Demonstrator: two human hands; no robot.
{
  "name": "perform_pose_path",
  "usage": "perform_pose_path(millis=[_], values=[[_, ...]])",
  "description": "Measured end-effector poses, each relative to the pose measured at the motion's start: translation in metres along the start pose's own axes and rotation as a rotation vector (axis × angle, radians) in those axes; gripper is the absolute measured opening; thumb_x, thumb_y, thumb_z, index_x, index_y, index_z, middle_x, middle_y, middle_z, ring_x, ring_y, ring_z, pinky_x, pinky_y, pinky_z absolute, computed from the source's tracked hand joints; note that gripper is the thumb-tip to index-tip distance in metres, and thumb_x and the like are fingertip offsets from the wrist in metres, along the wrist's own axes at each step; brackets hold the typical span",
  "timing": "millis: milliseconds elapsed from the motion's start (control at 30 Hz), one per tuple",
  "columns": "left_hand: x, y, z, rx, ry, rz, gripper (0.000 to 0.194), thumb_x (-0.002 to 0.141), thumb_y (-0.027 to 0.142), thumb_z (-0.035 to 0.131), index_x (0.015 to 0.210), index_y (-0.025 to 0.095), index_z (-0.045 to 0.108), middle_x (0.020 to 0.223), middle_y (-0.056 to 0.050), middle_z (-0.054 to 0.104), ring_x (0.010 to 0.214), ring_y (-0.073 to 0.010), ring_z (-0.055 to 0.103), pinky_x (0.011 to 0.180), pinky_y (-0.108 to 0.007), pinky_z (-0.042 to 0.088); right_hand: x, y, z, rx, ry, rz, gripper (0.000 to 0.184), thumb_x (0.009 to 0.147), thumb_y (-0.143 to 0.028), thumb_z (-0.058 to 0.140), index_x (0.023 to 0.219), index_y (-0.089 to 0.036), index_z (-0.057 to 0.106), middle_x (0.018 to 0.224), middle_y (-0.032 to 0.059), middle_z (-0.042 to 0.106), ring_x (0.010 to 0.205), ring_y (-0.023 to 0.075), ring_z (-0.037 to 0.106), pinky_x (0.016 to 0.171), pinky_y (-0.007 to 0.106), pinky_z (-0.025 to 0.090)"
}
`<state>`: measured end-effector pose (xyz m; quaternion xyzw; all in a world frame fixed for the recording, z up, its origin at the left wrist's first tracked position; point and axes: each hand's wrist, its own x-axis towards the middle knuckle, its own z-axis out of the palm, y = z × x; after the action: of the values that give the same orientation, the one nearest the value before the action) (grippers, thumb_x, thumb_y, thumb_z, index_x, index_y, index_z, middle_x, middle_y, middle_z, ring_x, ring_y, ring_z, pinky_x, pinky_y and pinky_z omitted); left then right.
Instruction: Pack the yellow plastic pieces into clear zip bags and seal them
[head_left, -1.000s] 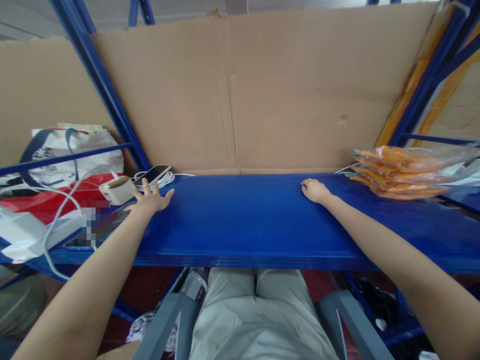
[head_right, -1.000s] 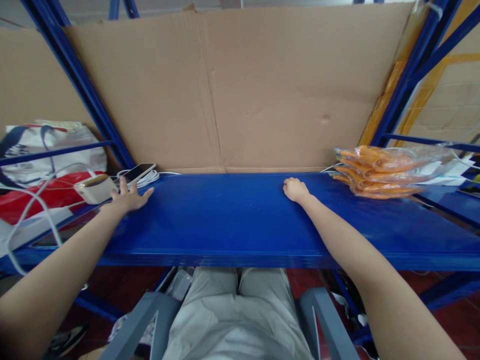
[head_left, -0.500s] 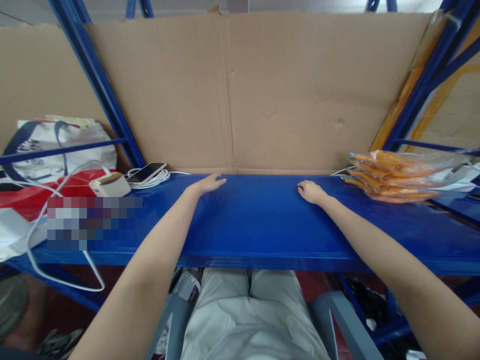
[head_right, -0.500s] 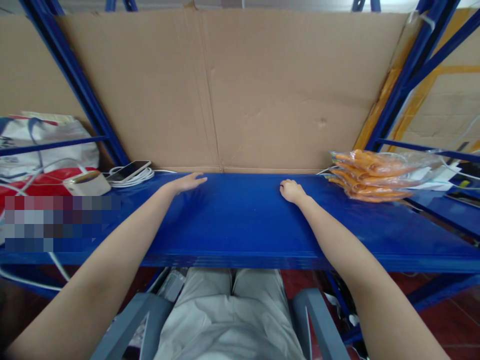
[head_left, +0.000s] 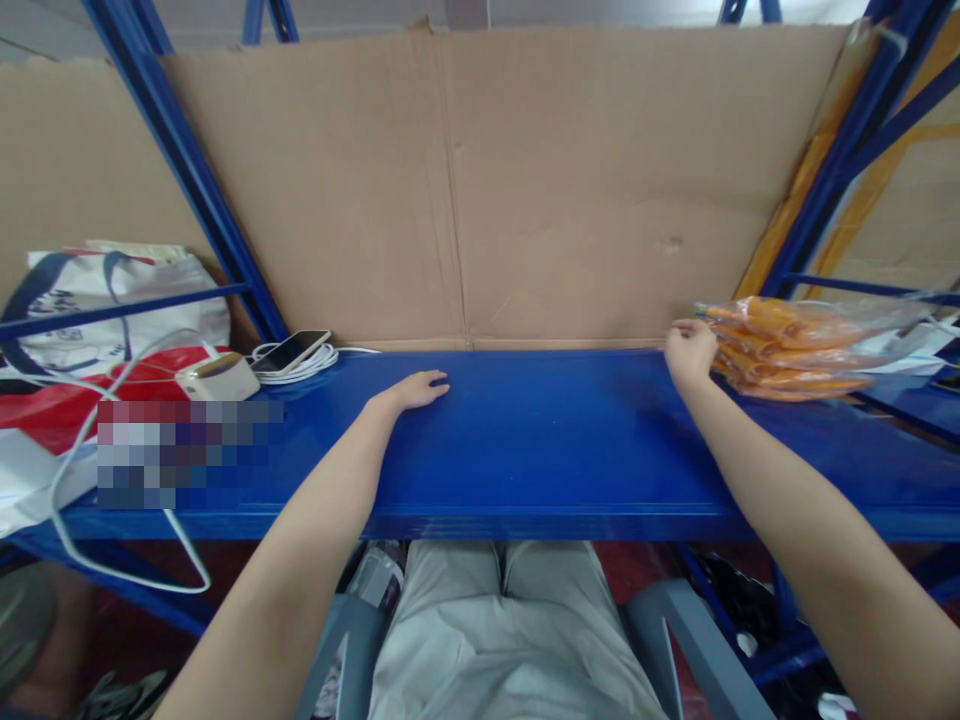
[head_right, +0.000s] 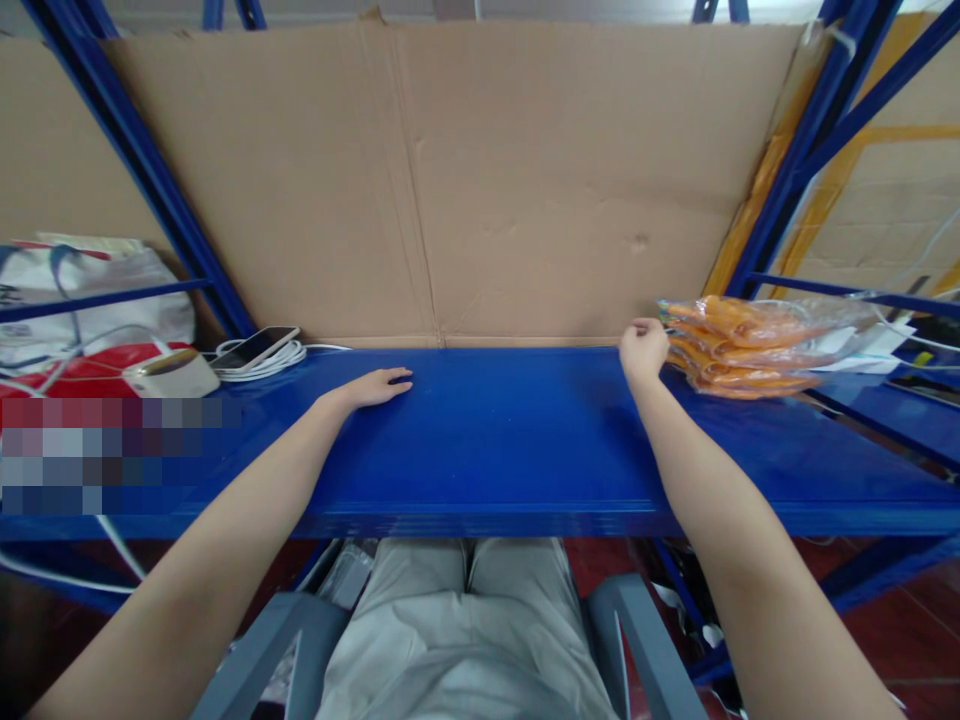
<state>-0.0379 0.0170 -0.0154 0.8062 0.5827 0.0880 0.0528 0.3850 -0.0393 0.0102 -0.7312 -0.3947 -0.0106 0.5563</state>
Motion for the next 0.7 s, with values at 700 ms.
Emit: perform_pose_path(millis=[700], values=[[0.001, -0.001, -0.001, 0.06, -0.102, 0.007, 0.069, 0.088, 0.047, 0.036, 0.147, 0.012, 0.045, 0.155, -0.007, 0.038, 0.146, -0.0219, 0.032, 0.12, -0.029, 0.023, 0.022, 0.004, -0.047, 0.799, 0.289, 0.506, 0.048, 0.102, -0.039, 0.007, 0.117, -0.017, 0.047, 0.102, 0.0129, 0.069, 0.051, 0.0098, 0.061, 0.055, 0.023, 0.049]])
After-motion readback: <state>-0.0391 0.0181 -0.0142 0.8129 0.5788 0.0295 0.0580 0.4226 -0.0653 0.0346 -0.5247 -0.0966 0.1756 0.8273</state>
